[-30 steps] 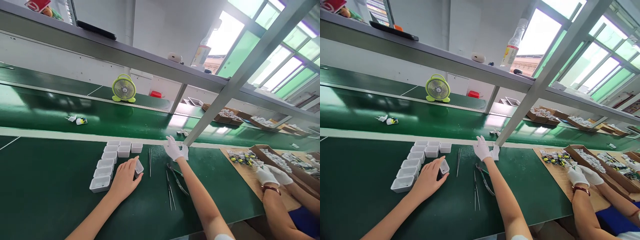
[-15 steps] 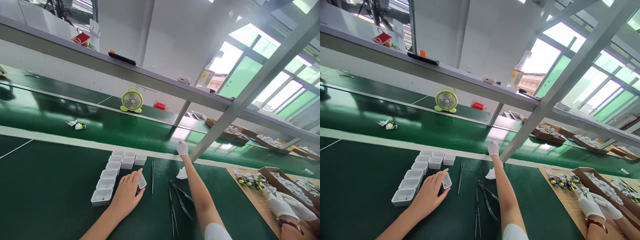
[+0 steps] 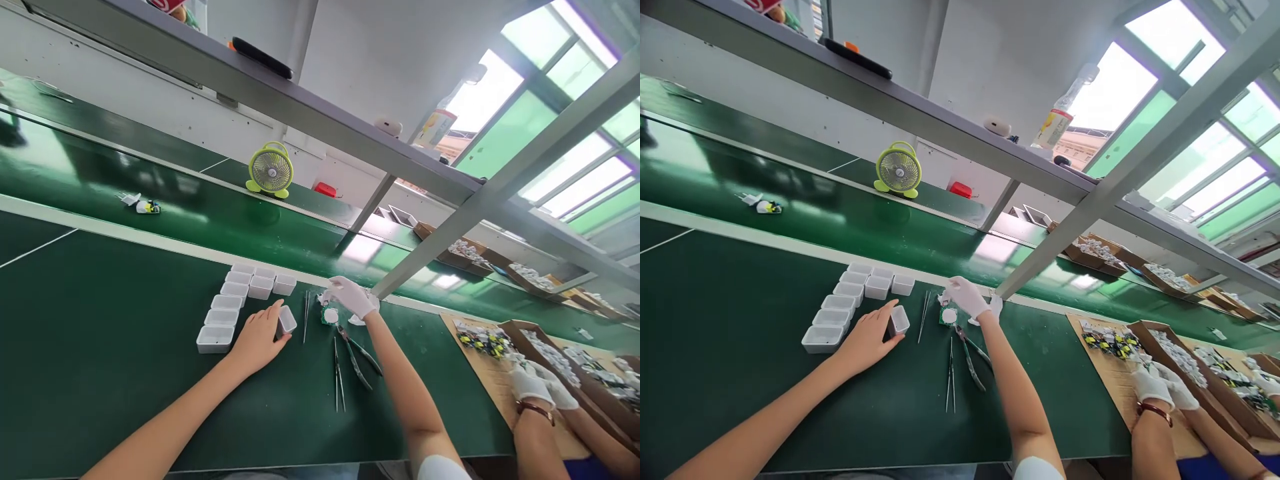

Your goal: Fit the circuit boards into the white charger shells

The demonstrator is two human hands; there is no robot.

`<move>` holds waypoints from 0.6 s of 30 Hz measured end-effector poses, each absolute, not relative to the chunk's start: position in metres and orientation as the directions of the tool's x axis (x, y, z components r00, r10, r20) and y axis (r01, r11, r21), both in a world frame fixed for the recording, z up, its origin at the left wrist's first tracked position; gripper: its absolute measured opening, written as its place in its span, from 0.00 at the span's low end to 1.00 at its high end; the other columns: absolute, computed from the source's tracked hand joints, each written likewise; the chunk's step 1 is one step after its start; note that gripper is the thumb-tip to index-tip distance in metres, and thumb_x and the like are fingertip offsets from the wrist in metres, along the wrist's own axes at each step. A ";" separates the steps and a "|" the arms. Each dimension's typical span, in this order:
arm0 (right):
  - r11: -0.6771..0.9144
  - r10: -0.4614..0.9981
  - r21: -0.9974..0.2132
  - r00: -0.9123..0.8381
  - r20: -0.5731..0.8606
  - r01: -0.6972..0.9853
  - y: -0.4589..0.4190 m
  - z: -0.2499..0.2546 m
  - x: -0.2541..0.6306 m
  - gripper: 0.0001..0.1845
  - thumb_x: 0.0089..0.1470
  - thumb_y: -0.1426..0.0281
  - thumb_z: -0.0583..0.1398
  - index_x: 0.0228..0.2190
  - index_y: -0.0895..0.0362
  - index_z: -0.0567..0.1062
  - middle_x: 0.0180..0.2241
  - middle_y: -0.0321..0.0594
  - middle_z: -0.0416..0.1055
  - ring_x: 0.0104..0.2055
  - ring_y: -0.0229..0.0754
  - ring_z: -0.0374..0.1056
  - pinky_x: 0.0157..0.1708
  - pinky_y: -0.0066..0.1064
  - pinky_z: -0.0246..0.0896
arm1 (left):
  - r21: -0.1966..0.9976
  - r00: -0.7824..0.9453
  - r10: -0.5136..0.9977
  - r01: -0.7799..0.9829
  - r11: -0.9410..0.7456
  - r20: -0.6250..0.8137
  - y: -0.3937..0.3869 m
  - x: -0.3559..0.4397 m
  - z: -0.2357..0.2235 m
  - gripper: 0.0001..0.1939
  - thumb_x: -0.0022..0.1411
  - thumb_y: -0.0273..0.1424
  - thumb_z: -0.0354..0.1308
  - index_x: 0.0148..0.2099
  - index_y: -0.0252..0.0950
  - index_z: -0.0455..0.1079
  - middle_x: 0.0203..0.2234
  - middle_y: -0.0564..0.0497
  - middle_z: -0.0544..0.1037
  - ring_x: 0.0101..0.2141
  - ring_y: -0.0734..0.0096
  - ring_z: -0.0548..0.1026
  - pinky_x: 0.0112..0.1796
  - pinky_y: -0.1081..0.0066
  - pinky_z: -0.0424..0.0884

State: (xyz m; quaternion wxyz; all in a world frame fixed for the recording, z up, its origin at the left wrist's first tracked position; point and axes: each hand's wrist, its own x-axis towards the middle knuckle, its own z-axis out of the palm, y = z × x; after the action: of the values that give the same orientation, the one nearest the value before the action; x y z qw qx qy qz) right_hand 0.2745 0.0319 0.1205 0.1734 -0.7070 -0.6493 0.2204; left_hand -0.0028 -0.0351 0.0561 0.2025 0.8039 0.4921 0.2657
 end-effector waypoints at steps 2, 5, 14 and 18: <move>-0.186 0.982 -0.448 0.155 -0.105 0.875 0.023 0.119 0.263 0.17 0.63 0.58 0.61 0.45 0.58 0.77 0.44 0.48 0.77 0.48 0.49 0.74 0.52 0.45 0.66 | 0.616 0.355 0.895 0.651 -0.443 0.269 -0.034 -0.002 0.059 0.29 0.66 0.36 0.55 0.66 0.33 0.57 0.57 0.36 0.73 0.57 0.44 0.72 0.55 0.46 0.70; -0.300 0.953 -0.363 0.258 -0.159 0.882 0.009 0.112 0.246 0.21 0.58 0.53 0.63 0.38 0.58 0.80 0.39 0.54 0.78 0.47 0.57 0.75 0.50 0.48 0.66 | 0.650 0.331 0.879 0.592 -0.477 0.343 -0.038 -0.002 0.067 0.27 0.68 0.35 0.54 0.66 0.38 0.56 0.60 0.40 0.69 0.62 0.47 0.66 0.59 0.47 0.68; -0.254 0.965 -0.575 0.240 -0.102 0.777 -0.035 0.128 0.240 0.29 0.53 0.48 0.62 0.39 0.61 0.80 0.37 0.56 0.79 0.47 0.63 0.75 0.48 0.48 0.68 | 0.736 0.325 0.801 0.325 -0.593 0.502 -0.057 -0.009 0.094 0.33 0.65 0.30 0.59 0.69 0.47 0.52 0.60 0.41 0.63 0.55 0.52 0.71 0.44 0.61 0.79; 0.016 0.989 -0.816 0.109 0.096 0.578 -0.088 0.145 0.246 0.40 0.61 0.41 0.45 0.61 0.54 0.66 0.57 0.48 0.71 0.57 0.54 0.70 0.54 0.45 0.69 | 0.724 0.314 0.754 0.231 -0.650 0.577 -0.064 -0.014 0.103 0.33 0.63 0.31 0.63 0.66 0.45 0.54 0.58 0.42 0.67 0.55 0.54 0.71 0.54 0.55 0.73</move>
State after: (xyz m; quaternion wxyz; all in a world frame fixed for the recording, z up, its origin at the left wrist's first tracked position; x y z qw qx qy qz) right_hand 0.2460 -0.0878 0.1448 0.3725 -0.6449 -0.6075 0.2763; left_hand -0.0141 -0.0636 0.1026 0.2671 0.7652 0.3220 0.4895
